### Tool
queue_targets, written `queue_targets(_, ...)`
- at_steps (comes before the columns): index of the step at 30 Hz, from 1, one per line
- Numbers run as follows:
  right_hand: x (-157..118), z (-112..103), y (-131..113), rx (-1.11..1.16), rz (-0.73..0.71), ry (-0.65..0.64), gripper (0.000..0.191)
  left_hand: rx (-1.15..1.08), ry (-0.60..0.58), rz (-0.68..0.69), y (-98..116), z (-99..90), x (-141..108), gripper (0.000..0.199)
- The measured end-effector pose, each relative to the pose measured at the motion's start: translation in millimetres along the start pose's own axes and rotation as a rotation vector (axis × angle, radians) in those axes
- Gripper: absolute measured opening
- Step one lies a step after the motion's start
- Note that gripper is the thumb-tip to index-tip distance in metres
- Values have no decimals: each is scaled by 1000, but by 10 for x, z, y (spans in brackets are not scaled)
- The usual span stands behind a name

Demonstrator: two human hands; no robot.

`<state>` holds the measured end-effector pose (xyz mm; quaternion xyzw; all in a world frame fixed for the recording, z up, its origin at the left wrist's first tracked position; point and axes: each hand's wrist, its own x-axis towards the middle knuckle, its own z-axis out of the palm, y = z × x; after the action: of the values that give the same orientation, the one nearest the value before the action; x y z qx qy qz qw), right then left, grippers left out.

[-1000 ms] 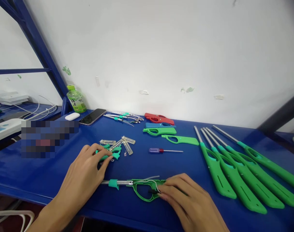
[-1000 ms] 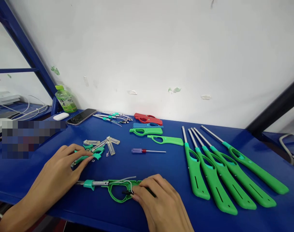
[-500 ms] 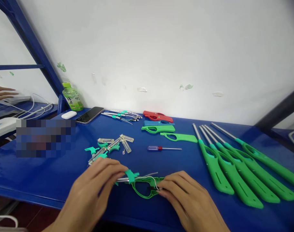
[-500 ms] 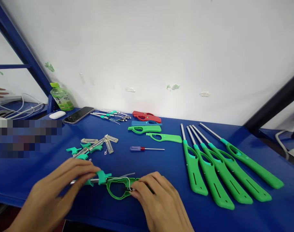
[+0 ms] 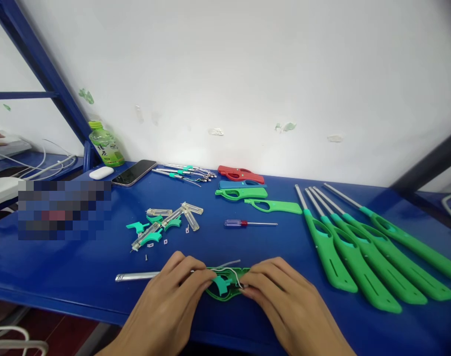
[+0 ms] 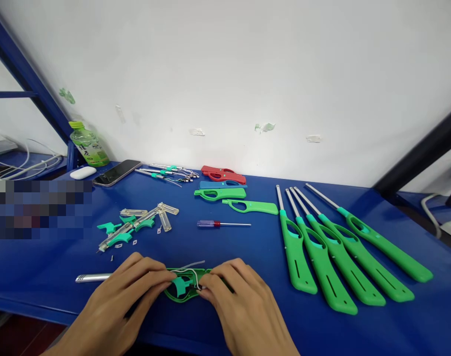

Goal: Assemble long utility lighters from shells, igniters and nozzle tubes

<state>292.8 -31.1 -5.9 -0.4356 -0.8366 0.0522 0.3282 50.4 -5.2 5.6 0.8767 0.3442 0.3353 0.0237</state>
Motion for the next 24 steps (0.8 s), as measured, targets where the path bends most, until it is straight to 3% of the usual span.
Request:
queue_targets(14, 30, 3, -13, 8, -16, 21, 31, -13, 29, 20, -8, 95, 27, 27)
queue_targets(24, 13, 13, -21, 22, -30, 33, 20, -12, 15, 20, -16, 77, 29, 28)
